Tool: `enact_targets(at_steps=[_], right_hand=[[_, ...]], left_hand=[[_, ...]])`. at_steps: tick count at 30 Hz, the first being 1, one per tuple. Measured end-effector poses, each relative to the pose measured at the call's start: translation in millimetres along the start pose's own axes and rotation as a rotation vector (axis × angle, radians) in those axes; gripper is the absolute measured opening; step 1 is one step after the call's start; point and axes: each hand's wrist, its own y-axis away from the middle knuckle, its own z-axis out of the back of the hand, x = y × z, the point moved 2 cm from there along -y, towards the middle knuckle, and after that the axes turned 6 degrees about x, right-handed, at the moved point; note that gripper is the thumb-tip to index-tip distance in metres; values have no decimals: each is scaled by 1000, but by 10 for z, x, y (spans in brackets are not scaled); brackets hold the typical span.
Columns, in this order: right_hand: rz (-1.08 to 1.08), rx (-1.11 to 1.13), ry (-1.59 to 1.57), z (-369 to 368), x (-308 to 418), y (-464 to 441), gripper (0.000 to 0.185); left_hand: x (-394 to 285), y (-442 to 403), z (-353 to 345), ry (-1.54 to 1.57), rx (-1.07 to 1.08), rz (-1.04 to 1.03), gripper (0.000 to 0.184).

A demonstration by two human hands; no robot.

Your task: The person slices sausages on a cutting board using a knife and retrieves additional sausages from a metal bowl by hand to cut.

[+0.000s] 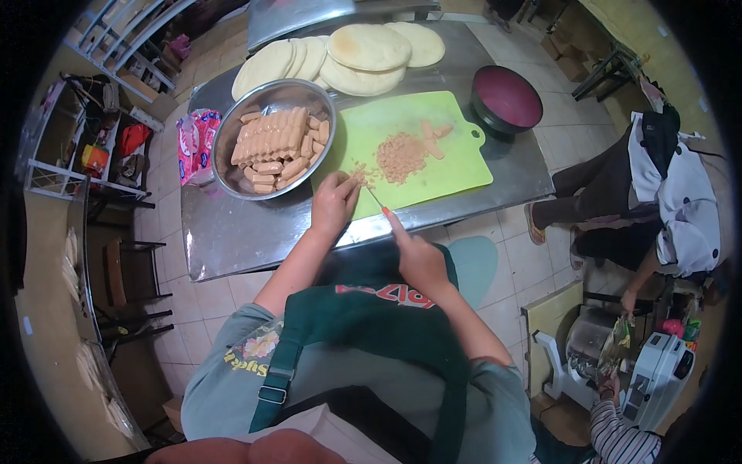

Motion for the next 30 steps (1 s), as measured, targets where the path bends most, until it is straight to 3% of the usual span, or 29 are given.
enact_targets(at_steps=[7, 15, 24, 30], right_hand=[[82, -117, -87, 55, 46, -246, 55], [-21, 50, 89, -16, 157, -272, 67], [91, -111, -96, 43, 0, -50, 56], [19, -2, -33, -131, 131, -402, 57]], left_hand=[[30, 48, -10, 12, -8, 10, 14], [21, 37, 39, -16, -14, -6, 13], [10, 26, 61, -20, 3, 6, 9], [-2, 36, 62, 6, -61, -46, 8]])
